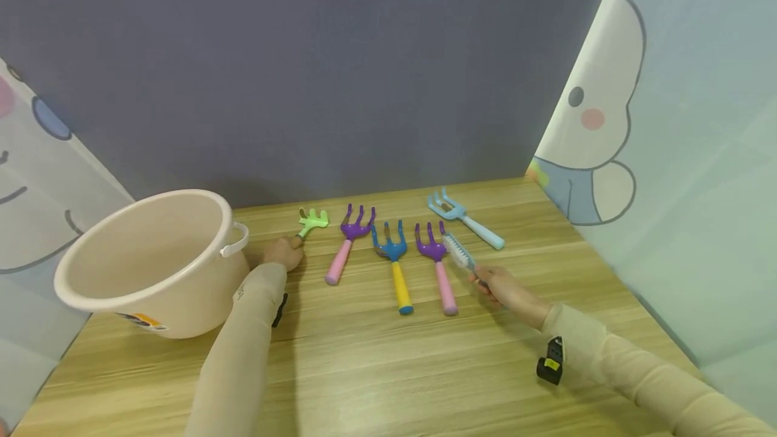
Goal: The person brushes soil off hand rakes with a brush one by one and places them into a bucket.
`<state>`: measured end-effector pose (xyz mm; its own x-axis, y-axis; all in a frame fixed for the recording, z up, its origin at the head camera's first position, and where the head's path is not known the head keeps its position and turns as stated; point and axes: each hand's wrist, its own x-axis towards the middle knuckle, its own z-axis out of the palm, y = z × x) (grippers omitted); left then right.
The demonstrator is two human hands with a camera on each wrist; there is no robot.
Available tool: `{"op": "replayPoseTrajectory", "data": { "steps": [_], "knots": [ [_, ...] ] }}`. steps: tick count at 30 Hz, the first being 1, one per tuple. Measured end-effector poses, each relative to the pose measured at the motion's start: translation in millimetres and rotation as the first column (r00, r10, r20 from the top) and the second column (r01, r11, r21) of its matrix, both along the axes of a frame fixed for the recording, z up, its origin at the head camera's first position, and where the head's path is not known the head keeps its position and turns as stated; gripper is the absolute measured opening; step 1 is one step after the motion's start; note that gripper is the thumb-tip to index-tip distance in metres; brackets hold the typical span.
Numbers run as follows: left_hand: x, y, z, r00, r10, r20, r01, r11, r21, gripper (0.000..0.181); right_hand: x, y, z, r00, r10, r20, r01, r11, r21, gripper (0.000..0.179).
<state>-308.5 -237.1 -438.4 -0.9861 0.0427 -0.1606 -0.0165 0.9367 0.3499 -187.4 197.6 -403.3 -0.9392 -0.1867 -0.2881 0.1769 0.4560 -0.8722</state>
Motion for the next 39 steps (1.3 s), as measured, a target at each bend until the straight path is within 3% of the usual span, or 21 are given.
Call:
{"op": "replayPoseTrajectory", "data": {
  "steps": [9, 17, 27, 35, 39],
  "knots": [
    [4.0, 2.5, 1.1, 0.996, 0.087, 0.024, -0.088, 0.996, 0.024, 0.045, -0.3, -5, -0.1, 1.0, -0.023, -0.001, 0.023, 1.0, 0.017, 0.039],
    [7.4, 3.6, 4.9, 0.996, 0.088, 0.006, -0.088, 0.995, 0.037, 0.04, 2.0, -7, 1.6, 1.0, -0.02, -0.015, 0.02, 1.0, 0.005, 0.039],
    [3.4, 4.2, 8.2, 1.0, 0.006, -0.017, -0.006, 0.999, 0.033, 0.031, 2.5, -5, -0.4, 1.0, -0.016, -0.021, 0.016, 1.0, 0.016, 0.038],
    [5.4, 5.9, 16.7, 0.999, -0.022, -0.046, 0.024, 0.999, 0.04, 0.046, 1.2, -3, -0.1, 0.998, -0.026, -0.049, 0.027, 1.0, 0.007, 0.038],
    [8.0, 10.5, 24.3, 0.998, -0.058, -0.038, 0.06, 0.997, 0.052, 0.044, 1.2, -3, 0.4, 0.999, -0.021, -0.046, 0.022, 1.0, 0.021, 0.039]
  ]
}}
